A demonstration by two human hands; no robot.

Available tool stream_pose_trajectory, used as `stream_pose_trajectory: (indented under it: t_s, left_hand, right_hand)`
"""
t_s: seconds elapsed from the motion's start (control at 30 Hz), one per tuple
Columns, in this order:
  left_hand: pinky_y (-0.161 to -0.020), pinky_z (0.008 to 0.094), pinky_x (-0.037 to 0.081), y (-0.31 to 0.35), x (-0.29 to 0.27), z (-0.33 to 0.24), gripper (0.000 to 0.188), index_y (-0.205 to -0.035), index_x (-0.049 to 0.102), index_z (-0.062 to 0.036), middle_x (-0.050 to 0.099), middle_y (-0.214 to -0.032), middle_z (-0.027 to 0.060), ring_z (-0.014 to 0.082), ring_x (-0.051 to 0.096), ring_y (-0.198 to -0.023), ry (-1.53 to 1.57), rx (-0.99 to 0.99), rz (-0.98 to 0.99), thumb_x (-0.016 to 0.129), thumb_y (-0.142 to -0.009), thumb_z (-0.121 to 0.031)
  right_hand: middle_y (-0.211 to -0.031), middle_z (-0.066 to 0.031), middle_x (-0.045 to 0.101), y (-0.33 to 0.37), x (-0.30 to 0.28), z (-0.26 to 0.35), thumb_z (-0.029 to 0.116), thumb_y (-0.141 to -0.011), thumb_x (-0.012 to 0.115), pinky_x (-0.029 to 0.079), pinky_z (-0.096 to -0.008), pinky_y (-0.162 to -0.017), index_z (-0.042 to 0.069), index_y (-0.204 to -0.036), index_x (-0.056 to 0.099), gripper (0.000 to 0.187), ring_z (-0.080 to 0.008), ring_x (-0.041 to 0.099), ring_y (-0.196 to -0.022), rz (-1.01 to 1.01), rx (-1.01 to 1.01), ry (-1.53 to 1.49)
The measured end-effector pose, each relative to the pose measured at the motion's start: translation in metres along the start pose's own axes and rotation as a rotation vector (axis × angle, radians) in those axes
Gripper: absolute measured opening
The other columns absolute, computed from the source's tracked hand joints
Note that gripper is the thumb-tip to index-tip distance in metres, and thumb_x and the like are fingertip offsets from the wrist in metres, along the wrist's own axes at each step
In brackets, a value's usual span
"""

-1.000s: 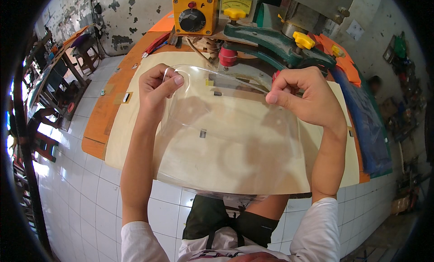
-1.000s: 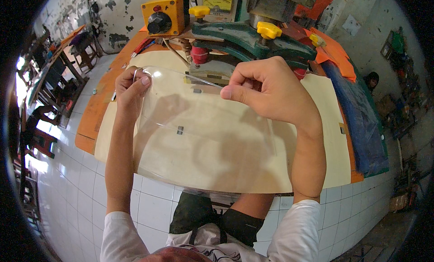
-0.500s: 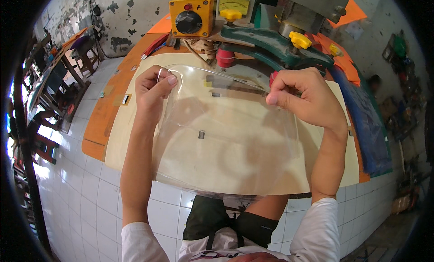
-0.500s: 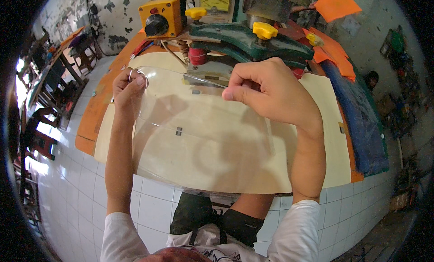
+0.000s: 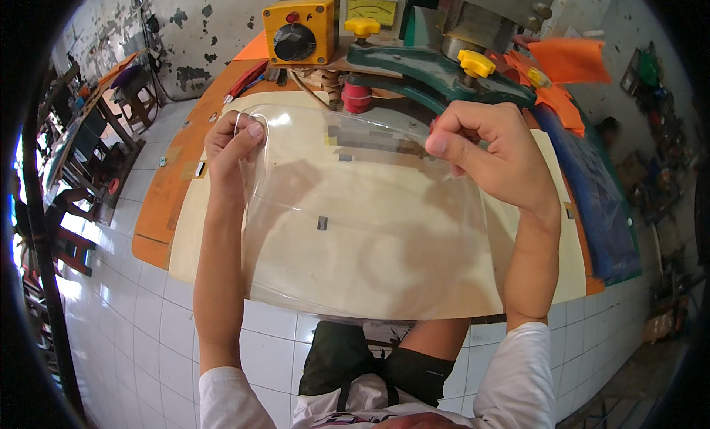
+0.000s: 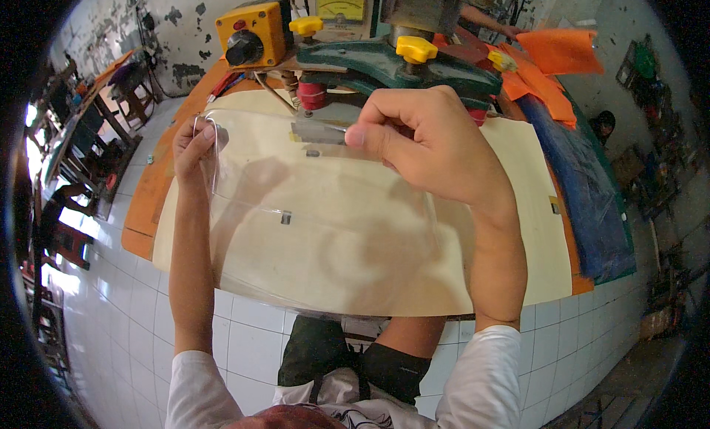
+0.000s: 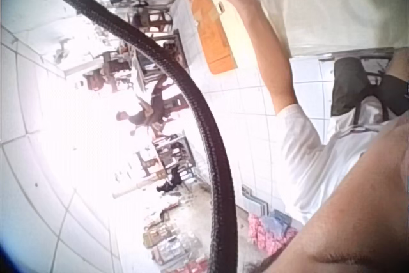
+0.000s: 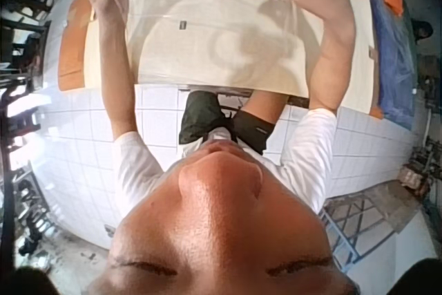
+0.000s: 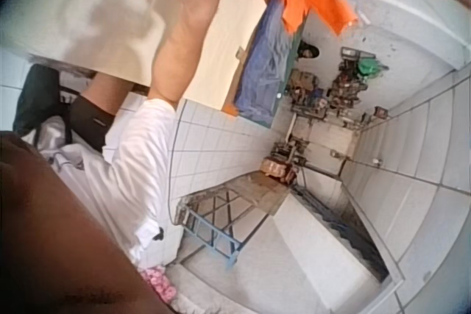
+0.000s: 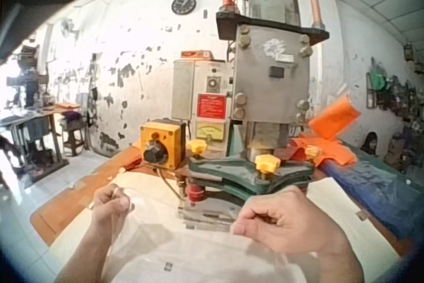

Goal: The person places a plastic sheet onto a work surface, aligns it under a thermal welding press, and activates the machine by pulling a lever and pressing a button. They then remove the sheet, fold a corner, and place it back under the press to weld a small attachment.

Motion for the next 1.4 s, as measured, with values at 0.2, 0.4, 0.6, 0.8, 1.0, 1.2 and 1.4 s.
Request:
stream_pose_trajectory:
  t_s: [0.2,0.4,0.6,0.8,1.0,1.2,1.4]
  left_hand:
    - [-0.063,0.0265,0.029,0.000,-0.001,-0.003,0.015,-0.078,0.055,-0.0067,0.046,-0.072,-0.0025,0.0087,0.039,-0.064,-0.016,0.009,-0.030,0.066,-0.083,-0.014]
    - [-0.064,0.0264,0.031,-0.002,-0.005,-0.001,0.015,-0.077,0.054,-0.0069,0.046,-0.072,-0.0017,0.0093,0.040,-0.065,0.014,0.024,-0.015,0.066,-0.083,-0.014]
    - [-0.058,0.0247,0.027,-0.004,-0.005,-0.003,0.012,-0.079,0.059,-0.0055,0.043,-0.064,-0.0035,0.0067,0.034,-0.059,0.102,0.089,-0.037,0.068,-0.085,-0.011]
    - [-0.059,0.0239,0.029,-0.006,-0.024,0.002,0.008,-0.082,0.062,-0.0039,0.046,-0.067,-0.0040,0.0059,0.036,-0.059,0.132,0.064,-0.107,0.068,-0.086,-0.008]
    - [-0.057,0.0204,0.026,-0.009,-0.036,0.005,0.008,-0.083,0.061,-0.0021,0.046,-0.068,-0.0041,0.0041,0.036,-0.059,0.147,0.080,-0.162,0.067,-0.087,-0.006]
    - [-0.058,0.0210,0.028,-0.009,-0.038,0.007,0.009,-0.083,0.061,-0.0029,0.047,-0.068,-0.0036,0.0045,0.038,-0.061,0.152,0.064,-0.150,0.067,-0.087,-0.007]
    - [-0.060,0.0218,0.032,-0.009,-0.043,0.000,0.009,-0.082,0.061,-0.0034,0.052,-0.072,-0.0022,0.0055,0.042,-0.063,0.115,0.057,-0.216,0.067,-0.087,-0.008]
  right_hand:
    - [-0.056,0.0016,0.052,-0.002,0.000,-0.011,0.022,-0.100,0.064,0.037,-0.0236,-0.048,-0.001,-0.080,0.068,0.030,-0.0042,0.047,-0.052,0.007,0.136,-0.185]
    - [-0.056,0.0016,0.052,0.001,0.003,-0.014,0.027,-0.100,0.066,0.037,-0.0230,-0.048,-0.001,-0.078,0.066,0.036,-0.0043,0.049,-0.051,-0.004,0.160,-0.335]
    - [-0.057,0.0012,0.054,-0.002,-0.004,-0.013,0.031,-0.100,0.066,0.039,-0.0221,-0.050,-0.001,-0.078,0.069,0.038,-0.0050,0.051,-0.052,-0.016,0.141,-0.214]
    - [-0.059,-0.0010,0.058,0.003,-0.014,-0.017,0.032,-0.100,0.066,0.040,-0.0223,-0.050,0.001,-0.076,0.068,0.040,-0.0052,0.054,-0.054,-0.026,0.212,-0.423]
    - [-0.059,-0.0004,0.058,0.002,-0.019,-0.009,0.034,-0.101,0.064,0.039,-0.0216,-0.049,0.000,-0.075,0.067,0.043,-0.0046,0.053,-0.054,-0.043,0.108,-0.257]
    - [-0.064,-0.0005,0.061,0.006,-0.027,-0.016,0.031,-0.102,0.062,0.038,-0.0212,-0.049,-0.001,-0.076,0.068,0.042,-0.0043,0.051,-0.053,-0.080,0.153,-0.406]
    - [-0.065,-0.0016,0.062,0.010,-0.024,-0.018,0.027,-0.100,0.065,0.039,-0.0216,-0.049,0.000,-0.080,0.070,0.034,-0.0048,0.051,-0.053,0.034,0.150,-0.293]
Point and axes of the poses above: each hand's wrist, its own y-axis away from the middle knuckle, its own x-axis out of the palm, z = x × y, the point moved 9 cm from there along -y, towards the middle knuckle
